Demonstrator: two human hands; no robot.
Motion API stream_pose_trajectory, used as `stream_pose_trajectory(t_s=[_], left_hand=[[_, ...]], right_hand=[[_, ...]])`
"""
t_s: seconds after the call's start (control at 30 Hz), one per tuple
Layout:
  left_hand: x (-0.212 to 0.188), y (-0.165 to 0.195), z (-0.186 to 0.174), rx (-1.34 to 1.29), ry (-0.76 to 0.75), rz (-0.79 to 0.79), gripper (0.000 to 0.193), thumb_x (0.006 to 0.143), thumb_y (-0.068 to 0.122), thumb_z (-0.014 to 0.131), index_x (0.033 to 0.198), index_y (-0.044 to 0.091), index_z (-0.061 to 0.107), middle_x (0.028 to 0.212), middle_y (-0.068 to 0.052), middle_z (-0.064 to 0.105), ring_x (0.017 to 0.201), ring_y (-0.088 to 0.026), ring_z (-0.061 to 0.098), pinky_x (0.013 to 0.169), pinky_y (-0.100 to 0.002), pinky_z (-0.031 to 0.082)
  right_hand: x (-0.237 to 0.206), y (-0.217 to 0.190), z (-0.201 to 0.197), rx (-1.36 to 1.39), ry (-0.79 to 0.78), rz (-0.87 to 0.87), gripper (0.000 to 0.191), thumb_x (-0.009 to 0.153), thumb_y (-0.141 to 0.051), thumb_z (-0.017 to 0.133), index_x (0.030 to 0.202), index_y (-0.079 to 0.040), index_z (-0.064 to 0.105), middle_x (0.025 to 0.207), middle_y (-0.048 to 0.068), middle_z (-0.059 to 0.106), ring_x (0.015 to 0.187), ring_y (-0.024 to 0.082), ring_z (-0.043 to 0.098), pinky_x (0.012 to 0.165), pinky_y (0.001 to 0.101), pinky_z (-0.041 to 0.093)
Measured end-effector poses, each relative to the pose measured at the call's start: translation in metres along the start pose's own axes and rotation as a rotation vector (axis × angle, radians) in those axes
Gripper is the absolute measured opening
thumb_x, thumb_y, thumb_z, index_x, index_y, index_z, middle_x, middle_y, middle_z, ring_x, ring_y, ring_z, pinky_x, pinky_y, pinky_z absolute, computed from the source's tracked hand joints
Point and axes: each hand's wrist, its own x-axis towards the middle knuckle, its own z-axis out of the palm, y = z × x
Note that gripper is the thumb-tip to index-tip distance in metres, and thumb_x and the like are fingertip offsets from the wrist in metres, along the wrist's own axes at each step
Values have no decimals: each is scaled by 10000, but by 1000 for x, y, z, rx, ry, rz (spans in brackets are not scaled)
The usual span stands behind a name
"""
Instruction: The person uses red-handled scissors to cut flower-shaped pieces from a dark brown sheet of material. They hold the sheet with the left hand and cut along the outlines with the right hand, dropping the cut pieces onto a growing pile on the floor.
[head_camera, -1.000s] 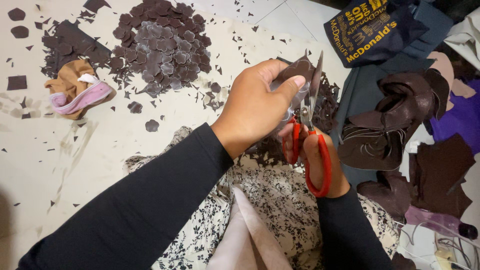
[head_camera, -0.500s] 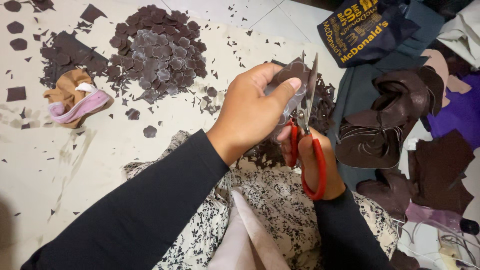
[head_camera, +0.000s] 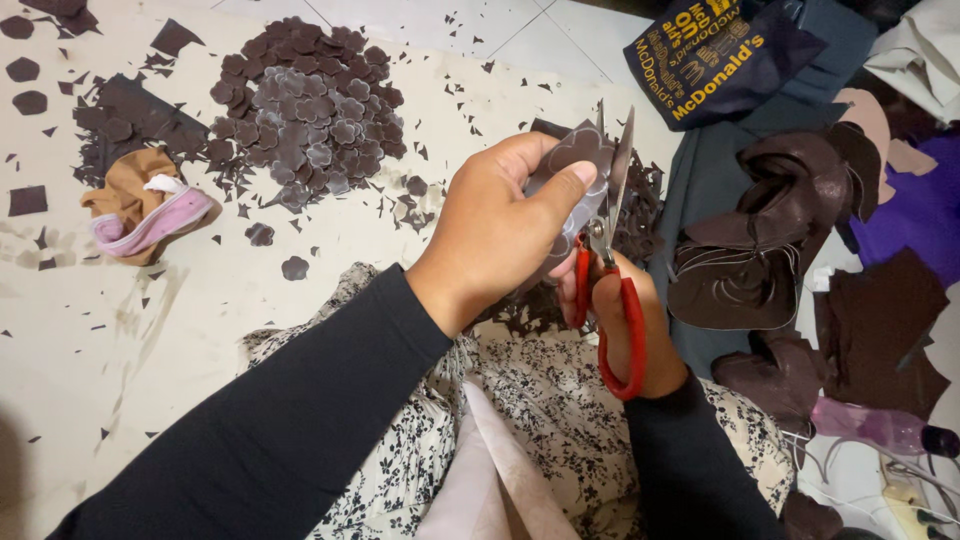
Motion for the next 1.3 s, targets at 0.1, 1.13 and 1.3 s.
stream_pose_trajectory(t_s=[0.1,1.13,1.3], left_hand=[[-1,2,3,-7,6,1,186,1000,127,616,1085,-32,664,745,-53,659,498,-89,565,434,-271,472],[2,-24,9,-151,36,62,167,983,121,683,1088,-9,676,905,-37,714,736,-63,648,641,-234,555],[0,-27,11,-145,92,18,144,975,126,694,1025,-6,666,843,-41,701,671,-68,626,596,-228,529]], right_hand=[[-1,2,0,20,20,2,803,951,-762,490,1071,26,581,849,26,523,720,118,504,637,267,418],[-4,7,-6,-195,44,-55,733,1027,-734,381,1040,-30,584,827,9,590,725,103,541,670,254,440],[-6,0,5,-293,109,-125,770,1059,-685,363,1241,28,591,1020,66,665,935,135,593,825,283,472]])
